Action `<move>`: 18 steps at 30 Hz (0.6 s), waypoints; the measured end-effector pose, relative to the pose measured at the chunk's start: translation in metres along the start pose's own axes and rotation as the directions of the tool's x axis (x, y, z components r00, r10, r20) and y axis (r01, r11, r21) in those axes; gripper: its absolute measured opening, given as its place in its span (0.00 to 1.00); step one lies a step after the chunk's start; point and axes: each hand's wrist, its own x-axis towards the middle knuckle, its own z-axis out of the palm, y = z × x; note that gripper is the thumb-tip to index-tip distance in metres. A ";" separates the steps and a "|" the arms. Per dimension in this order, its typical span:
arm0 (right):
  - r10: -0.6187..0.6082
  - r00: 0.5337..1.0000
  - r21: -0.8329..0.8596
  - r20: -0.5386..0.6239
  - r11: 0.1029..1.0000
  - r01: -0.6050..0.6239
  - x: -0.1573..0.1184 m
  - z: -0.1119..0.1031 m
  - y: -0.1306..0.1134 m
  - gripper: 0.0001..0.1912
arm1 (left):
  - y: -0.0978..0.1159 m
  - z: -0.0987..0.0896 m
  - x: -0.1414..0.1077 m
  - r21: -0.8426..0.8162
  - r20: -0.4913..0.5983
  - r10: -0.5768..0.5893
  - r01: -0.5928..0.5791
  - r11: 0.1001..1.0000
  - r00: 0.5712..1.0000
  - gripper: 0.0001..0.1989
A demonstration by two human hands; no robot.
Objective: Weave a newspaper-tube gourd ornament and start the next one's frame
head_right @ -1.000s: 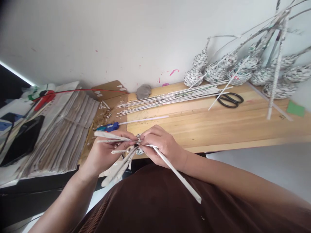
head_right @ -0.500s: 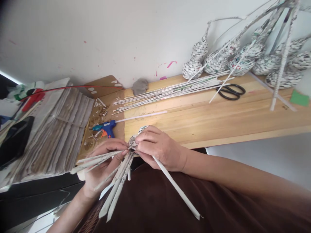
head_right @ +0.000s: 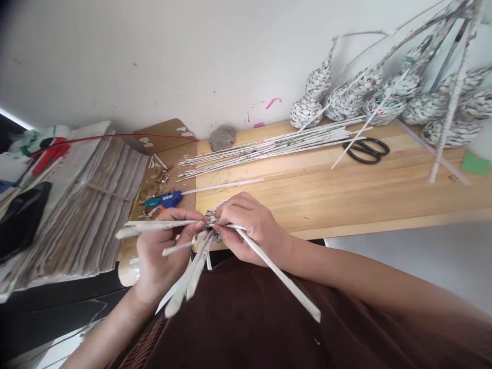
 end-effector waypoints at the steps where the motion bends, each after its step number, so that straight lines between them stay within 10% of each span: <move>1: 0.026 1.000 0.006 -0.013 1.000 -0.026 0.001 0.000 0.000 0.04 | 0.002 0.000 0.005 0.038 0.017 -0.002 0.002 0.999 1.000 0.03; 11: 0.277 0.960 0.041 -0.038 0.960 -0.276 0.008 -0.008 0.000 0.05 | 0.003 0.010 0.035 0.046 0.067 -0.002 -0.001 0.999 0.998 0.06; 18: -0.013 1.000 -0.091 0.018 0.996 0.014 -0.001 -0.011 -0.001 0.12 | -0.002 0.011 0.033 -0.120 0.120 0.002 0.013 0.993 0.993 0.05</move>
